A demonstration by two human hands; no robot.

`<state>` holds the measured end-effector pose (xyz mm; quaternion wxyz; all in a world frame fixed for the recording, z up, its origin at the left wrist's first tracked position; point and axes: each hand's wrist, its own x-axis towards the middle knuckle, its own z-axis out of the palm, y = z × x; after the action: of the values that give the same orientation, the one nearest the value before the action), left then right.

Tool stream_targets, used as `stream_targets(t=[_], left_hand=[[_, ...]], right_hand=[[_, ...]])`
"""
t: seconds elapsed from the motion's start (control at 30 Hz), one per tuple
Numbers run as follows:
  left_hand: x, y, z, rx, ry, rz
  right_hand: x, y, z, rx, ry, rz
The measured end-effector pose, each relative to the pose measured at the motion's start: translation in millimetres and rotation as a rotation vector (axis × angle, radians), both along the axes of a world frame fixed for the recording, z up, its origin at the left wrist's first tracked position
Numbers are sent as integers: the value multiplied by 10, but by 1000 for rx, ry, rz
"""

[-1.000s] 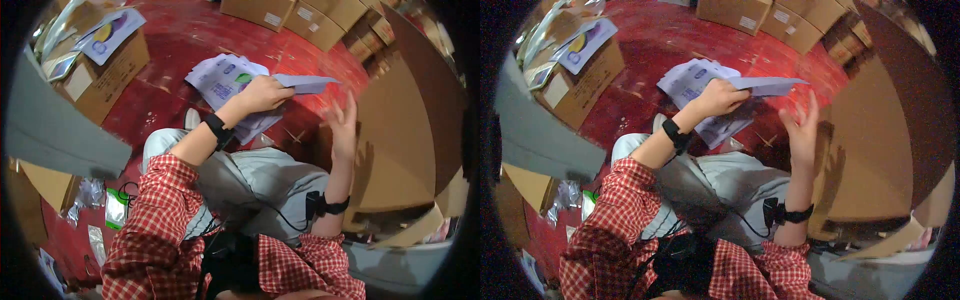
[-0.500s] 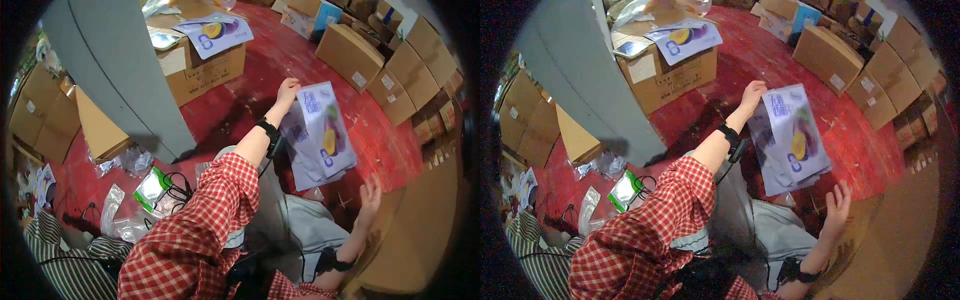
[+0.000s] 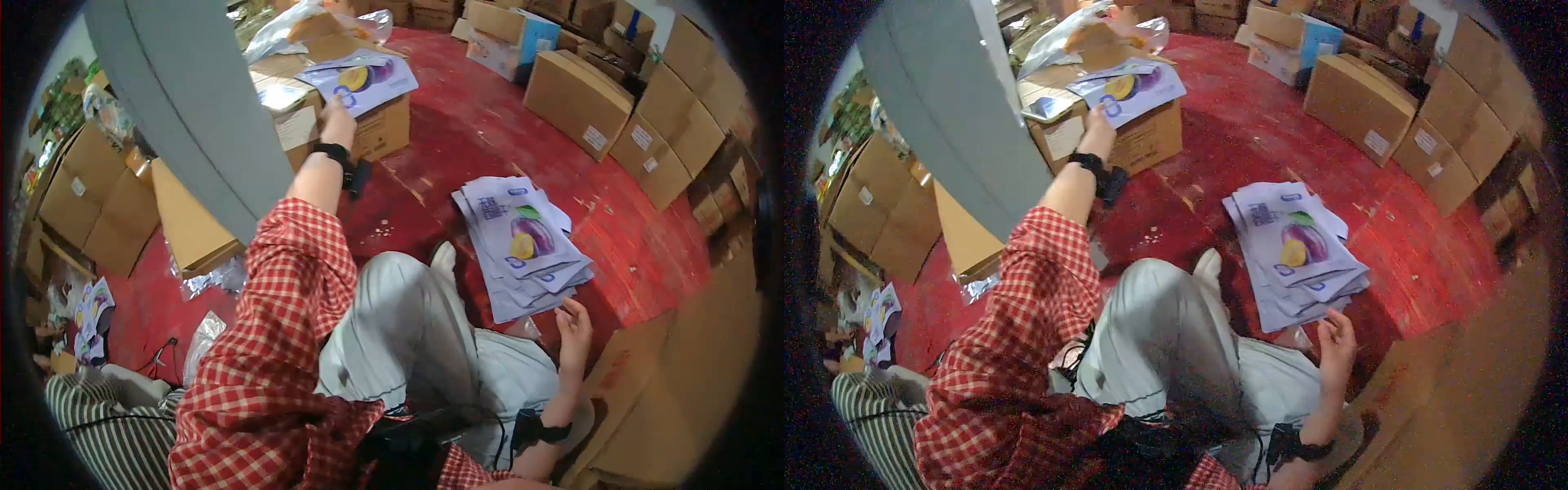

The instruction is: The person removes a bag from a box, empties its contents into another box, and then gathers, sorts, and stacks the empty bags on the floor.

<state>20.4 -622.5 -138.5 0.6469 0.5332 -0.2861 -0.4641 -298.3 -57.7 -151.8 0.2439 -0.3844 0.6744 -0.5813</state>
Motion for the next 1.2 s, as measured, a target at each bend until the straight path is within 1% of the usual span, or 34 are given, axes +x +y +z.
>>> stream_targets(t=[0.07,0.1,0.17,0.27,0.37,0.5,0.63,0.67,0.77,0.8,0.83,0.87,0.9,0.93,1.03,1.07,1.1,1.17,1.2], left_hand=[[97,175,286,182,234,-237],[63,278,326,170,246,-257],[101,282,319,120,382,-518],[2,139,298,107,384,-602],[-145,59,351,68,405,-492],[-297,-45,500,97,583,-380],[-513,272,660,-110,554,-426],[-549,315,733,74,675,-498],[-773,626,737,-165,646,-582],[-869,818,761,-185,673,-526],[-926,1004,790,-227,690,-573],[-977,1189,762,-260,709,-617],[-1024,1437,711,-285,732,-656],[-1089,1680,696,-313,660,-653],[-1336,2154,490,-257,714,-695],[-1399,2412,460,-260,702,-740],[-1458,2754,531,-227,647,-732],[-1606,3153,477,-212,660,-814],[-1676,3269,410,-225,619,-899]], right_hand=[[50,-12,38,6,9,-41],[18,-10,-36,-16,4,-33],[-40,-13,-163,-56,-6,-11],[-16,-18,-196,25,-30,-20],[-7,-33,-192,100,40,0],[29,-46,-172,148,90,32],[83,-46,-137,186,142,31],[83,-25,-124,199,146,38],[71,-26,-144,197,143,43],[57,-22,-190,178,133,34],[52,-17,-203,162,123,25],[106,-4,-92,216,184,0],[91,24,-99,224,218,-4],[70,27,-145,227,253,-7],[9,2,-302,149,314,-20],[-12,19,-325,109,327,-30],[-5,38,-306,114,322,-31],[14,56,-227,112,319,-46],[4,46,-254,51,301,-63]])
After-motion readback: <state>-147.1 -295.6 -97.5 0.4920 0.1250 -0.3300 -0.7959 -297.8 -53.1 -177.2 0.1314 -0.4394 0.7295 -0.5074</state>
